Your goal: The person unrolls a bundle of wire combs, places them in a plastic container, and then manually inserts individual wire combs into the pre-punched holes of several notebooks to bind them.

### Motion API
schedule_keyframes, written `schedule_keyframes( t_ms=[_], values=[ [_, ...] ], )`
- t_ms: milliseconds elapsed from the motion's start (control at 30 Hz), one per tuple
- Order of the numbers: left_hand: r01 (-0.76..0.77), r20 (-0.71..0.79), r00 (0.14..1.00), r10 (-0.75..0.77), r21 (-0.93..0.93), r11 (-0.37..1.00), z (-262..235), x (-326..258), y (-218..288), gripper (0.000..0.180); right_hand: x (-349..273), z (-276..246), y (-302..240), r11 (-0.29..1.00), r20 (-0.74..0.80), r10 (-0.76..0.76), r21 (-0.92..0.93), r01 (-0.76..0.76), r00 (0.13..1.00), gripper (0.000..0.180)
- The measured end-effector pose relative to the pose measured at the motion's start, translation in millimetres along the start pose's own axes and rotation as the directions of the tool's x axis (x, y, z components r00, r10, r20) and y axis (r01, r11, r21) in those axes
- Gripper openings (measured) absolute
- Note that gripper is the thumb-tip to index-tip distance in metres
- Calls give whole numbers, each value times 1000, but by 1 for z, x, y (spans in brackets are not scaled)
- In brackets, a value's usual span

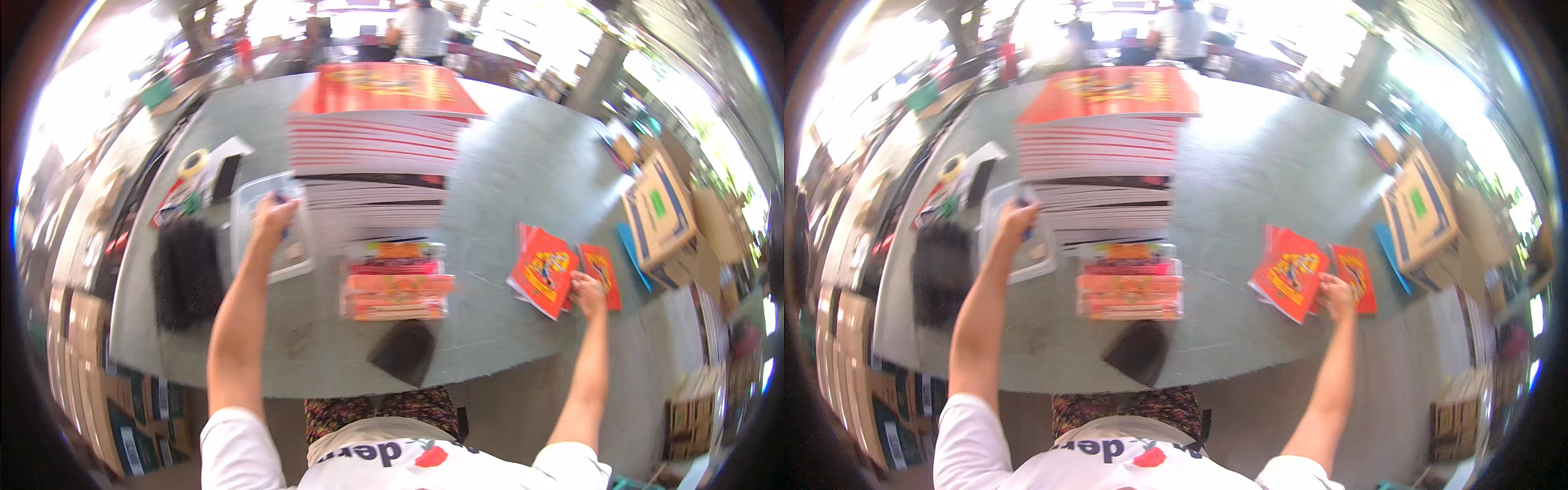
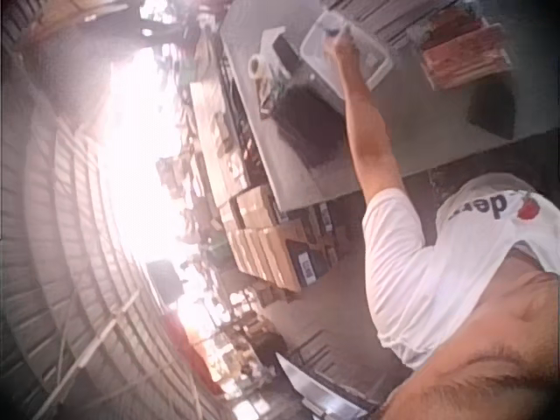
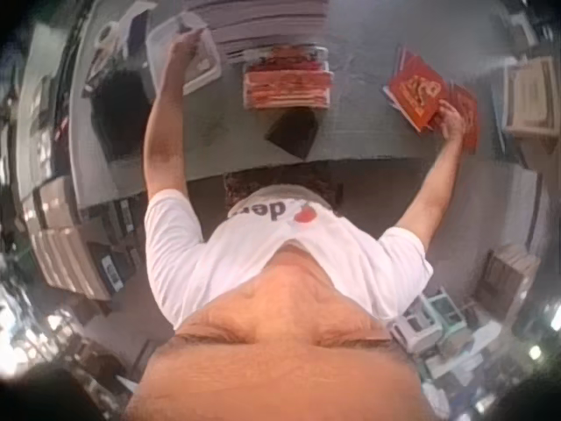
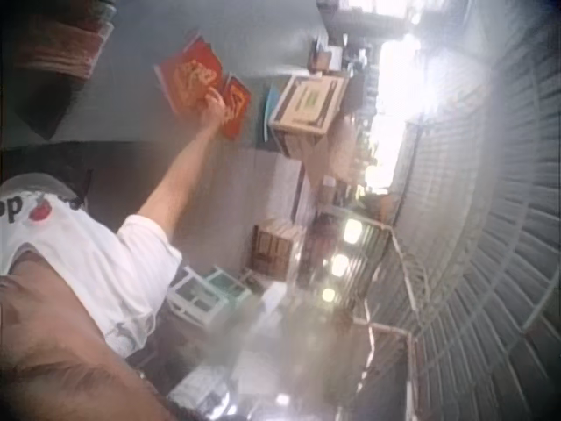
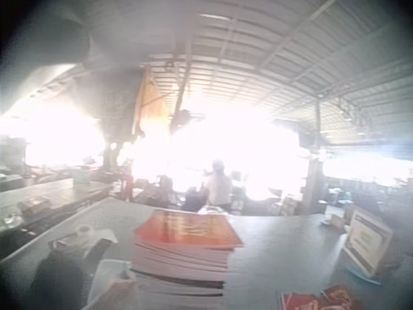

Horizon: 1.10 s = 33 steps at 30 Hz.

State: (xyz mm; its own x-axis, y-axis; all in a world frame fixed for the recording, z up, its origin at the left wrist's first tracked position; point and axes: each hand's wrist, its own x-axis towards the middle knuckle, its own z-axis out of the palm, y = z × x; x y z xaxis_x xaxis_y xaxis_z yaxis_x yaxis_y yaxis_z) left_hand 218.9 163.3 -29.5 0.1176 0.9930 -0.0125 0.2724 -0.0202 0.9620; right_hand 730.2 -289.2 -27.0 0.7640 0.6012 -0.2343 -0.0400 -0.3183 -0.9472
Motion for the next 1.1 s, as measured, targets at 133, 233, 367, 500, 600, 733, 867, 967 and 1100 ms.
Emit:
schedule_keyframes(
  t_ms=[133,233,367,500,600,733,867,967,1100],
  values=[
    [-127,-107,984,142,135,983,-45,-18,18,19,31,8,34,951,-371,-215,-289,108,903,40],
    [-305,-63,894,443,638,707,-74,-30,15,25,58,-5,41,951,-319,-303,-166,262,898,44],
    [-322,13,898,439,699,639,-80,-97,39,28,62,-1,35,957,-438,-192,-283,67,878,44],
    [-489,91,833,546,584,648,-61,-166,51,23,61,-2,38,917,-413,-334,-352,189,847,40],
    [-526,177,829,531,570,631,-46,-197,39,22,69,-18,33,947,-381,-273,-269,177,883,40],
    [-422,179,901,396,580,697,-37,-228,5,23,41,6,-7,986,-162,-169,-38,165,972,39],
    [-420,225,906,359,588,692,-23,-238,-16,25,50,-80,-36,922,-460,-369,-76,379,808,37],
    [-456,226,860,458,744,488,-22,-247,-23,26,35,-118,-107,954,-170,-265,98,284,949,34],
    [-419,183,861,475,785,456,-19,-245,-33,26,43,-167,-111,952,-88,-307,-29,306,948,36]
  ],
)
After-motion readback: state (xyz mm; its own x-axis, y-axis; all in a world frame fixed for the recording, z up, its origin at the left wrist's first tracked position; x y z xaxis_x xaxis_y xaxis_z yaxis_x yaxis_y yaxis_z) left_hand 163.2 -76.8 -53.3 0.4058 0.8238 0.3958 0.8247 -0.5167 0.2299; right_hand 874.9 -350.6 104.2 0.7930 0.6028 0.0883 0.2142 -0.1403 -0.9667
